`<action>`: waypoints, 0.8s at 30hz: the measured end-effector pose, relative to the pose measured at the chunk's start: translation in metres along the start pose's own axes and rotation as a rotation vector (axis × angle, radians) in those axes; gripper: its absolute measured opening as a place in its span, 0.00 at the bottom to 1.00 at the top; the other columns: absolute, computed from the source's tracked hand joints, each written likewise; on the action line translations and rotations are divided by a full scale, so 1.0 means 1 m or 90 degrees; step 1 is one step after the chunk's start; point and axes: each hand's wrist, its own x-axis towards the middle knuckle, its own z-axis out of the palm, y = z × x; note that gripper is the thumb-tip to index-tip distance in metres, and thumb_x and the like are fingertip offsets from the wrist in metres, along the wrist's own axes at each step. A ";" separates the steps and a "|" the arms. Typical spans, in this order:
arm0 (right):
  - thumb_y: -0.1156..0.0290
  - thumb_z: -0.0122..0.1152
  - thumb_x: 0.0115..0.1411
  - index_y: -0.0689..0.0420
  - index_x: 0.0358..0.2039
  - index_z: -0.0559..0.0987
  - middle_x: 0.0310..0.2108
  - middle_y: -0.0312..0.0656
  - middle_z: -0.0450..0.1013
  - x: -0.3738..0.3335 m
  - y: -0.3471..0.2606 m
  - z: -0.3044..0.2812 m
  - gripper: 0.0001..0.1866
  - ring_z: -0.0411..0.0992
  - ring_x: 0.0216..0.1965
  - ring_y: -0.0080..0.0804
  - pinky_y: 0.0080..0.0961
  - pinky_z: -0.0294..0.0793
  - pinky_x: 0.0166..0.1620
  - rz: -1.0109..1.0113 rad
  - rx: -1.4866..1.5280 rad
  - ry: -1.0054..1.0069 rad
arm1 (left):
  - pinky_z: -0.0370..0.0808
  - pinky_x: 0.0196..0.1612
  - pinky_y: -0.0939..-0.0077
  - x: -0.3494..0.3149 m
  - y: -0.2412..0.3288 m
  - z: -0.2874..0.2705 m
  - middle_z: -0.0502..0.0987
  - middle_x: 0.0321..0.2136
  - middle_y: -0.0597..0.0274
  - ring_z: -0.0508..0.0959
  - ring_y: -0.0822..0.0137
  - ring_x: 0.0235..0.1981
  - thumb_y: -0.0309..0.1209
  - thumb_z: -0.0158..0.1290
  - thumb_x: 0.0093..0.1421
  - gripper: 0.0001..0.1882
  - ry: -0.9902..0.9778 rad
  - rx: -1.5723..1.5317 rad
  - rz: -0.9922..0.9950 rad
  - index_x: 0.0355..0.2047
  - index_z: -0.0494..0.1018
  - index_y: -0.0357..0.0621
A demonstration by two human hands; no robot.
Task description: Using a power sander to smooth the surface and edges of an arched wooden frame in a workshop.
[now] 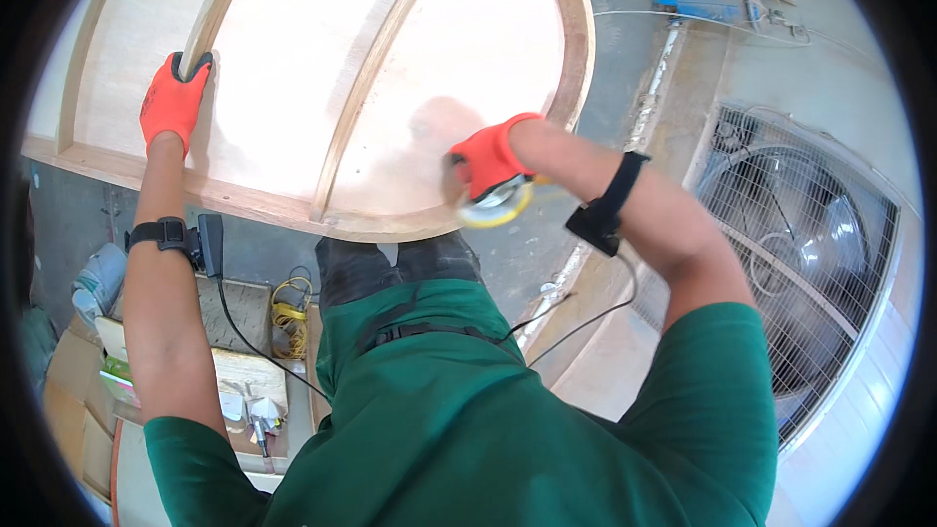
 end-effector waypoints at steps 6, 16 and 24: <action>0.56 0.65 0.53 0.50 0.63 0.69 0.56 0.51 0.72 -0.034 0.048 -0.046 0.36 0.75 0.53 0.51 0.43 0.77 0.54 0.336 -0.404 0.128 | 0.73 0.53 0.61 0.000 -0.006 -0.001 0.79 0.49 0.60 0.78 0.56 0.50 0.56 0.53 0.62 0.26 0.019 -0.023 0.026 0.52 0.75 0.52; 0.53 0.68 0.51 0.50 0.54 0.72 0.46 0.43 0.77 -0.014 0.002 -0.012 0.31 0.76 0.47 0.39 0.37 0.74 0.51 0.051 -0.022 -0.054 | 0.73 0.58 0.64 0.009 -0.011 0.009 0.74 0.55 0.67 0.75 0.63 0.56 0.55 0.49 0.65 0.30 0.020 0.005 0.029 0.62 0.68 0.56; 0.52 0.70 0.52 0.45 0.67 0.65 0.58 0.47 0.71 -0.037 0.009 -0.065 0.43 0.73 0.56 0.44 0.40 0.73 0.57 0.194 -0.164 -0.106 | 0.73 0.57 0.63 0.000 -0.017 0.009 0.75 0.54 0.66 0.75 0.63 0.55 0.54 0.51 0.65 0.28 0.041 -0.021 -0.006 0.60 0.69 0.55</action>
